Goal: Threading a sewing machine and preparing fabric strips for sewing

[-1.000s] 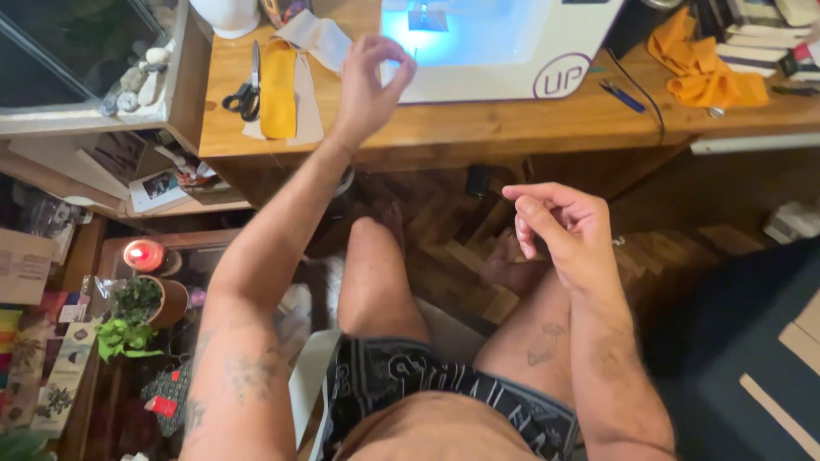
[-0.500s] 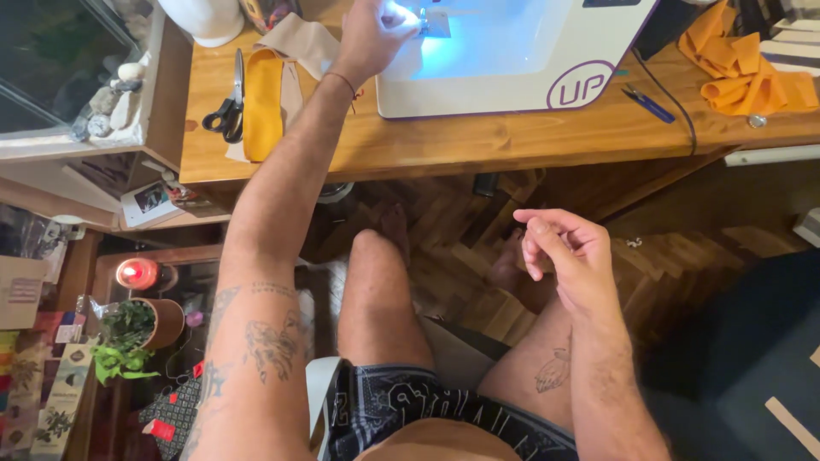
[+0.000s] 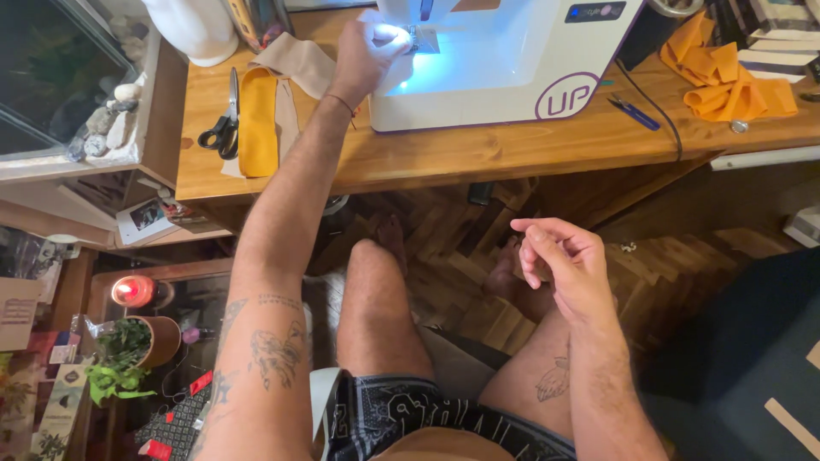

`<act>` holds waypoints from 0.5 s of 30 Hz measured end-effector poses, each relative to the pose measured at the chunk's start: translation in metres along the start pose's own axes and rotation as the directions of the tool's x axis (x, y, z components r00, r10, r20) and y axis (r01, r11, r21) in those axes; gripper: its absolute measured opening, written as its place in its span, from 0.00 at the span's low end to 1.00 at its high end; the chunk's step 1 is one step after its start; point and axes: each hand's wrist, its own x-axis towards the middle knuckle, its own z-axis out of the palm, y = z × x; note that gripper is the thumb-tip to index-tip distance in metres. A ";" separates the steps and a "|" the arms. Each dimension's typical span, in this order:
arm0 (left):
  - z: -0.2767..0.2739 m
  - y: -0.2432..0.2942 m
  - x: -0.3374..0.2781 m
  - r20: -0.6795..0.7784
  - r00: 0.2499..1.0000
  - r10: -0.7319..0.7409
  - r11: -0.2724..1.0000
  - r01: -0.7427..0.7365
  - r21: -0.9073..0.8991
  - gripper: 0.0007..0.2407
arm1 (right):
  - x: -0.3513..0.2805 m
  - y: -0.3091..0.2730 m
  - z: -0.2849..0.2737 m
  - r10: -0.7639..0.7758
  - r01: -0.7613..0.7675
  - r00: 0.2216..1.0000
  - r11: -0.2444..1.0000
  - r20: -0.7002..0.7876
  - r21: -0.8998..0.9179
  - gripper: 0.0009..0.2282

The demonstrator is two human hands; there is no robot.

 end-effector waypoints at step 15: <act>-0.003 0.020 -0.009 -0.004 1.000 -0.004 0.999 0.004 0.050 0.09 | 0.002 0.007 0.001 0.043 -0.043 0.999 0.999 -0.001 0.019 0.10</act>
